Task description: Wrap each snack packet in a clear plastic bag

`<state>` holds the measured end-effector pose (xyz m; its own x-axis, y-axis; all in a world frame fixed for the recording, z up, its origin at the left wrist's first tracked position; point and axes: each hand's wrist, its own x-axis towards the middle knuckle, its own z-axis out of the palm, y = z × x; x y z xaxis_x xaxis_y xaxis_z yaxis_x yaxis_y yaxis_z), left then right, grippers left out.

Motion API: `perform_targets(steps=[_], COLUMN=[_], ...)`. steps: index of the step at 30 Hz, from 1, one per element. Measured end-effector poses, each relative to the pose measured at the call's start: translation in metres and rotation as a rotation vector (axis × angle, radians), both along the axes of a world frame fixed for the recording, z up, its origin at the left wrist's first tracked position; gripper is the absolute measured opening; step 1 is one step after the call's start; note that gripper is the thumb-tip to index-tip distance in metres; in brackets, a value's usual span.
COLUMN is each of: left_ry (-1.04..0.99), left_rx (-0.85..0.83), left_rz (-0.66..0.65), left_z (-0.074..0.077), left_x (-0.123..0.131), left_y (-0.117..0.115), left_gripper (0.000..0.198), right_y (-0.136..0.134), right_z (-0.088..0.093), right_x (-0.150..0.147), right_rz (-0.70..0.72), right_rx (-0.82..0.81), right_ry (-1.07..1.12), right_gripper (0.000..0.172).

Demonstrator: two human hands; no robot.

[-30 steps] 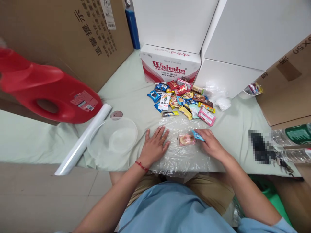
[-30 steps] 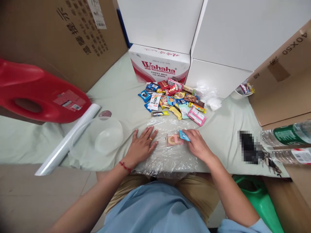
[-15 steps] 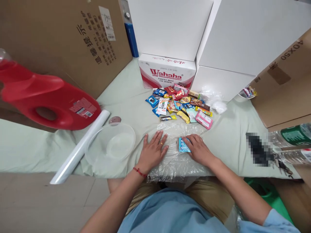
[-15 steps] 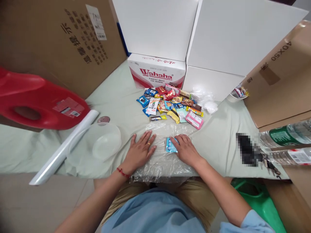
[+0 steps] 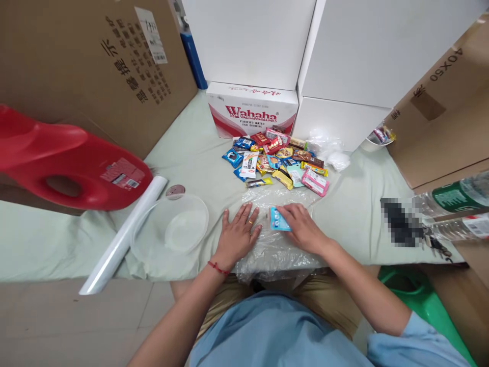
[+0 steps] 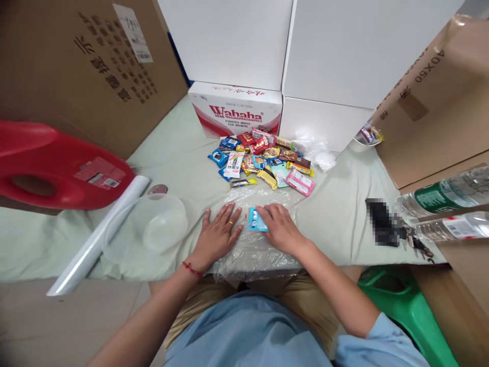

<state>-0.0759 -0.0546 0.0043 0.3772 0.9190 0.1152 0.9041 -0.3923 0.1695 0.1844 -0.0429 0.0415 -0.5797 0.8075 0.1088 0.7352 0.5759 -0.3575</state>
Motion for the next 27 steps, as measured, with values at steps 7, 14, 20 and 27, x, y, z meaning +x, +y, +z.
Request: perform_targets(steps=[7,14,20,27], left_ry=[0.016,0.0,-0.021,-0.041], left_rx=[-0.015,-0.023,-0.033,-0.035], left_rz=[-0.004,-0.006,0.001,0.013], left_z=[0.002,0.003,-0.001,-0.001], left_x=[-0.001,-0.001,-0.001,-0.005], left_y=[-0.001,0.0,0.001,0.0], left_gripper=[0.056,0.056,0.055,0.057], right_y=[0.003,0.008,0.004,-0.007], right_z=[-0.007,-0.007,-0.012,-0.013], right_x=[-0.015,-0.036,-0.031,-0.031], right_rz=[0.116,0.172,0.119,0.039], right_rx=[-0.027,0.03,0.104,0.094], right_ry=[-0.047,-0.125,-0.185,-0.186], right_gripper=[0.082,0.062,0.061,0.064])
